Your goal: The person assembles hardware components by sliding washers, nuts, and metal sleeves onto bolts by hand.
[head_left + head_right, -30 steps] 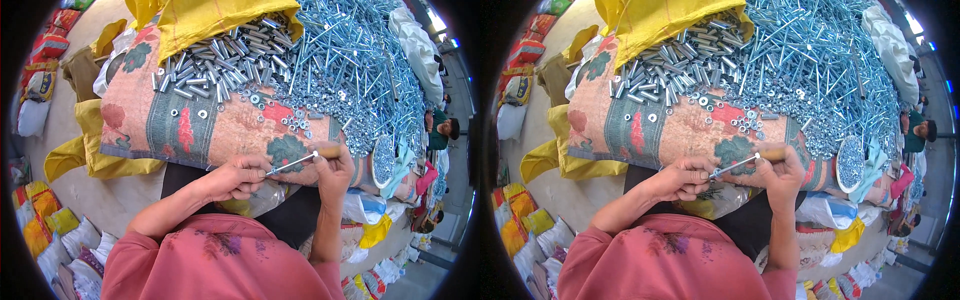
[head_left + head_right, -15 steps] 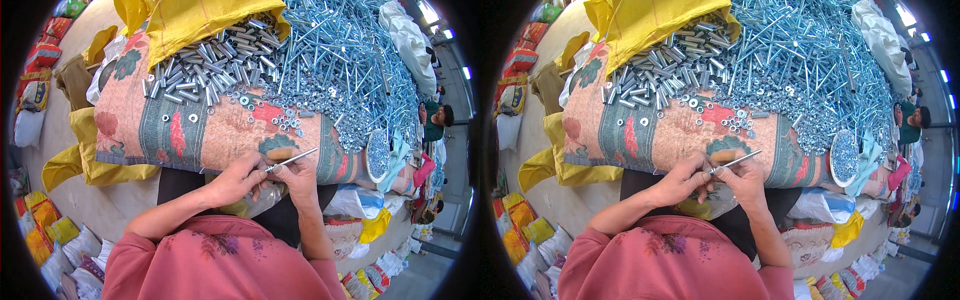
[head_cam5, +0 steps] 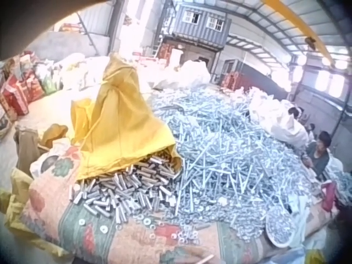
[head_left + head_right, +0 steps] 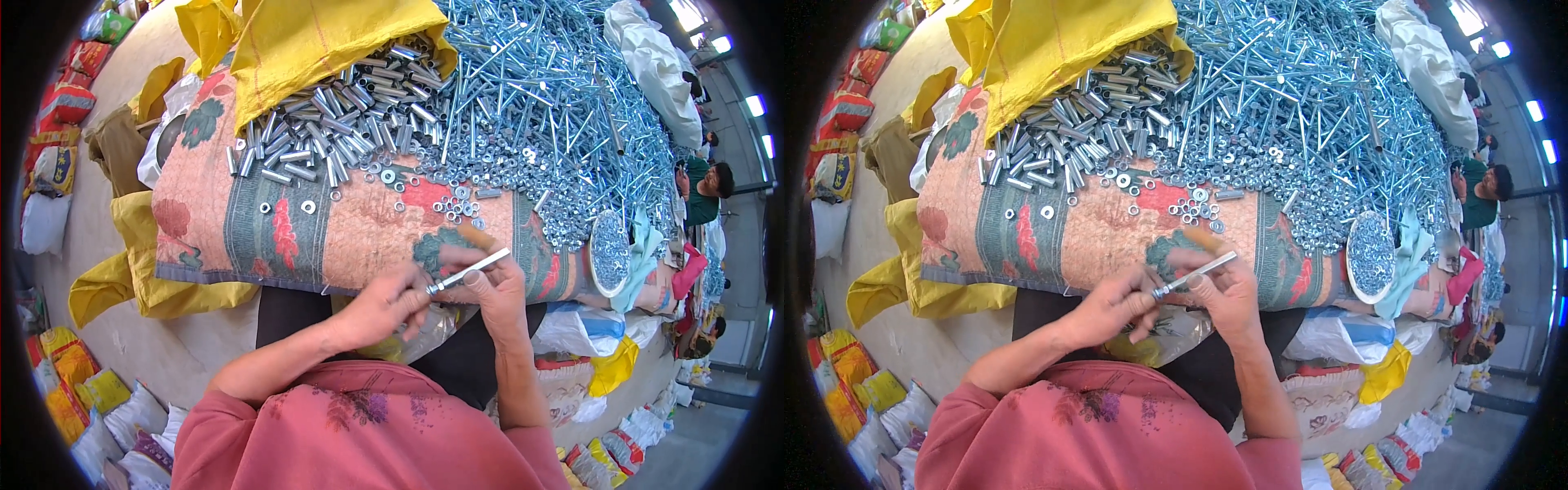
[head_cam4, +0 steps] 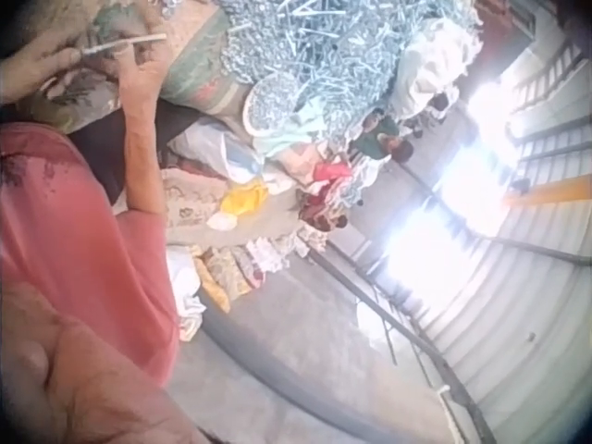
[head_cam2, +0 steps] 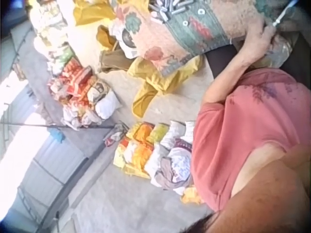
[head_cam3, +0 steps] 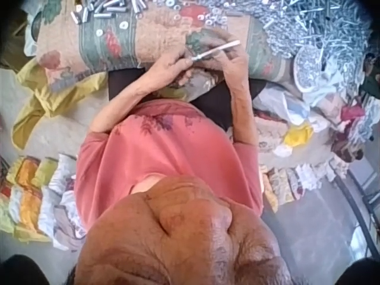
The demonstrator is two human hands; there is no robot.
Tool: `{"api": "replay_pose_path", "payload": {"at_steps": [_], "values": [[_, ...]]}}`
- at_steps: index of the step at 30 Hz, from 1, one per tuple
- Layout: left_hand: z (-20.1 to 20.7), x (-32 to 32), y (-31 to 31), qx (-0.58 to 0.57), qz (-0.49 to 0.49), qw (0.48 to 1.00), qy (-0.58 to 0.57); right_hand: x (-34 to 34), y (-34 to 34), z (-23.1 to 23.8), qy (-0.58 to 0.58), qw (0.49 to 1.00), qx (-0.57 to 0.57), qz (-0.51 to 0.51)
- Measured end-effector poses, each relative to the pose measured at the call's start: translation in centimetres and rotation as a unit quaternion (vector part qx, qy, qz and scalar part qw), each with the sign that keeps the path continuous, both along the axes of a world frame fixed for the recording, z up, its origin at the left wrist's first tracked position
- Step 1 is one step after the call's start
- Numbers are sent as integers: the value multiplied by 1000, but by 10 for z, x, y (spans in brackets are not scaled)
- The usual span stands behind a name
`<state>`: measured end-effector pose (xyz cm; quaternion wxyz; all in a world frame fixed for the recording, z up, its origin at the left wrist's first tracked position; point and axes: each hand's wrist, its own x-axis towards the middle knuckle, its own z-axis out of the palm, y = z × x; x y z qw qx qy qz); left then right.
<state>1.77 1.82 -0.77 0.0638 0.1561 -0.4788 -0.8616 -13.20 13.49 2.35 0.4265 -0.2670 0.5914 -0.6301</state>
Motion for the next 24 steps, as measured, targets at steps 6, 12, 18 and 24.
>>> {"api": "replay_pose_path", "payload": {"at_steps": [6,12,18,24], "values": [[1,-1,-2,40,-6,999,-6,4,-9,13,-46,999,11,-19],[1,-1,-4,94,-11,995,-9,-5,-2,4,-75,996,33,38],[-6,-4,18,-464,157,872,10,27,-7,-21,26,997,69,-13],[-18,11,28,-448,27,893,33,27,21,-20,140,978,144,49]]}}
